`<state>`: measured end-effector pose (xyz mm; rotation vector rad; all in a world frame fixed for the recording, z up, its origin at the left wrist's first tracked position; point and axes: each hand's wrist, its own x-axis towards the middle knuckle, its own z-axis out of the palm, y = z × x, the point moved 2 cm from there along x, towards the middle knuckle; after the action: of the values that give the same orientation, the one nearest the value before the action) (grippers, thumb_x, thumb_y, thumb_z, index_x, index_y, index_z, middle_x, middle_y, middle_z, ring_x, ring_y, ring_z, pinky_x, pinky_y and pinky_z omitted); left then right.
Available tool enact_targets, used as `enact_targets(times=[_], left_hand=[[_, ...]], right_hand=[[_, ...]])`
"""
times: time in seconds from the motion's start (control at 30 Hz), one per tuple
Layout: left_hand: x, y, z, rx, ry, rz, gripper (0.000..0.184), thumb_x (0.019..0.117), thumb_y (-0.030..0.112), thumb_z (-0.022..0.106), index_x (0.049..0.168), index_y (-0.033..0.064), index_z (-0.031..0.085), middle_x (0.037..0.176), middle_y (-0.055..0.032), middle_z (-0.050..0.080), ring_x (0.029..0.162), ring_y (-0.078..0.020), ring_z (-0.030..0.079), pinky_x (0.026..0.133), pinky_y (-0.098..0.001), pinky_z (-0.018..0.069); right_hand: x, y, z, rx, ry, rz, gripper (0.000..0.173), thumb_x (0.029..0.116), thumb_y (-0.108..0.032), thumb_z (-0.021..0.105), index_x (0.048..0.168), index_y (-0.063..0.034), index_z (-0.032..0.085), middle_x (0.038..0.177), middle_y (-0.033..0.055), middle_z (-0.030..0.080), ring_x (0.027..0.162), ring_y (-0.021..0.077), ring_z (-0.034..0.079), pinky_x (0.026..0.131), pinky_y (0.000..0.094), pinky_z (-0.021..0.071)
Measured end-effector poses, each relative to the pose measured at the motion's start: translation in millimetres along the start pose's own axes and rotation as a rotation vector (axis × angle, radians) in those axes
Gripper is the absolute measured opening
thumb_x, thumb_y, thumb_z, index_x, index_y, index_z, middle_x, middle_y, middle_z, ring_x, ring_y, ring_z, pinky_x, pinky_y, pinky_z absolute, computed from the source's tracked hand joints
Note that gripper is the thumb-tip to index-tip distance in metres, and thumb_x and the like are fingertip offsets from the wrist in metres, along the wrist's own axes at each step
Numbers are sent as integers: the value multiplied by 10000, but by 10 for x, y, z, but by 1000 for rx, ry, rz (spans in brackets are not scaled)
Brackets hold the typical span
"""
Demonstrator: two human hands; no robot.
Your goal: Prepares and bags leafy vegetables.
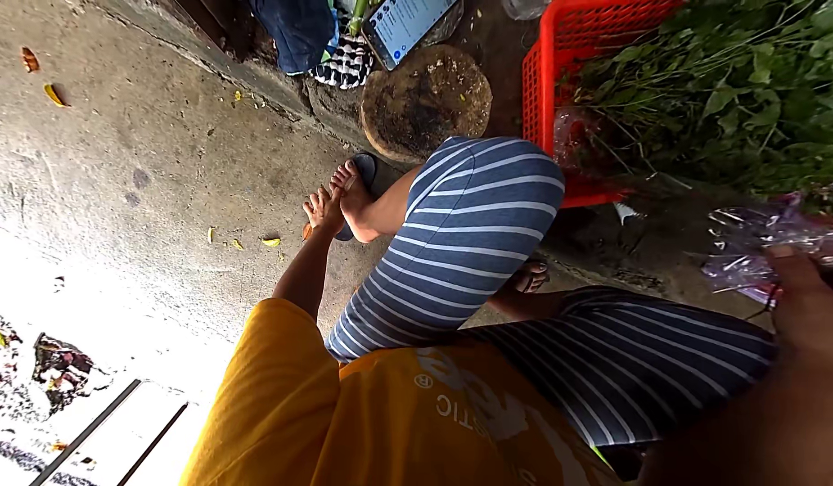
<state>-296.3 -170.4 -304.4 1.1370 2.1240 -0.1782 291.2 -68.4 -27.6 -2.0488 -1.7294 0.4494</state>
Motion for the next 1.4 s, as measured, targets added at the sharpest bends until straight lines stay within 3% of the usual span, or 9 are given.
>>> enact_targets(times=[0.1, 0.23, 0.4, 0.87, 1.0, 1.2, 1.23, 1.3, 1.4], left_hand=[[2, -15, -18, 40, -21, 24, 612, 962, 188, 609, 1551, 220, 447, 1596, -269, 348, 1477, -483, 295, 1126, -754, 208], [10, 18, -54, 23, 53, 49, 585, 973, 154, 579, 1540, 142, 438, 1536, -295, 389, 1424, -497, 351, 1091, -726, 284], [-41, 30, 50, 56, 50, 124, 624, 979, 119, 558, 1554, 327, 434, 1553, -252, 389, 1402, -486, 372, 1085, -719, 287], [148, 214, -112, 161, 48, 113, 709, 928, 34, 568, 1547, 352, 436, 1558, -218, 393, 1416, -458, 366, 1111, -708, 262], [224, 312, -175, 200, -3, 145, 666, 944, 34, 564, 1545, 301, 454, 1625, -209, 336, 1500, -461, 265, 1162, -741, 143], [251, 344, -227, 220, -24, 192, 628, 949, 83, 608, 1542, 241, 471, 1644, -203, 316, 1511, -490, 228, 1146, -787, 119], [214, 315, -228, 177, -10, 202, 575, 984, 148, 597, 1541, 224, 476, 1640, -200, 331, 1516, -482, 235, 1157, -778, 128], [42, 363, -305, 66, 49, 222, 464, 997, 241, 625, 1434, 92, 578, 1489, -247, 511, 1404, -475, 429, 1113, -722, 312], [-651, 833, -857, 37, 94, 260, 445, 1027, 220, 595, 1322, -112, 590, 1316, -374, 584, 1269, -542, 538, 1053, -696, 392]], right_hand=[[16, 136, -9, -1, -5, -17, 452, 994, -387, 672, 1103, 51, 662, 983, 125, 668, 886, 93, 620, 878, 303, 529], [51, 295, 27, 2, 23, -44, 493, 987, -434, 676, 1120, 41, 665, 1031, 133, 679, 944, 102, 634, 923, 307, 526], [14, 158, 24, 9, 15, -25, 461, 989, -391, 681, 1106, 54, 662, 1002, 118, 672, 903, 73, 618, 896, 280, 521], [28, 183, 38, 0, 26, -20, 490, 989, -421, 675, 1121, 50, 658, 1026, 123, 676, 931, 77, 619, 915, 291, 518], [13, 124, 8, -4, 26, -28, 473, 981, -419, 686, 1096, 39, 664, 996, 104, 661, 898, 67, 600, 886, 278, 509], [-122, -347, -23, -51, -17, -1, 429, 1000, -308, 643, 1130, 101, 632, 1043, 217, 633, 915, 166, 591, 882, 363, 503], [-163, -479, -23, -57, -8, -25, 404, 1001, -253, 641, 1115, 135, 631, 1044, 282, 636, 919, 252, 612, 883, 434, 506], [-235, -750, -28, -47, 27, -21, 317, 996, -140, 654, 1087, 164, 655, 1057, 357, 646, 937, 413, 648, 889, 567, 507], [-294, -908, 14, 33, 92, 68, 184, 972, -102, 691, 1031, 71, 715, 1008, 244, 706, 899, 344, 696, 862, 531, 562]])
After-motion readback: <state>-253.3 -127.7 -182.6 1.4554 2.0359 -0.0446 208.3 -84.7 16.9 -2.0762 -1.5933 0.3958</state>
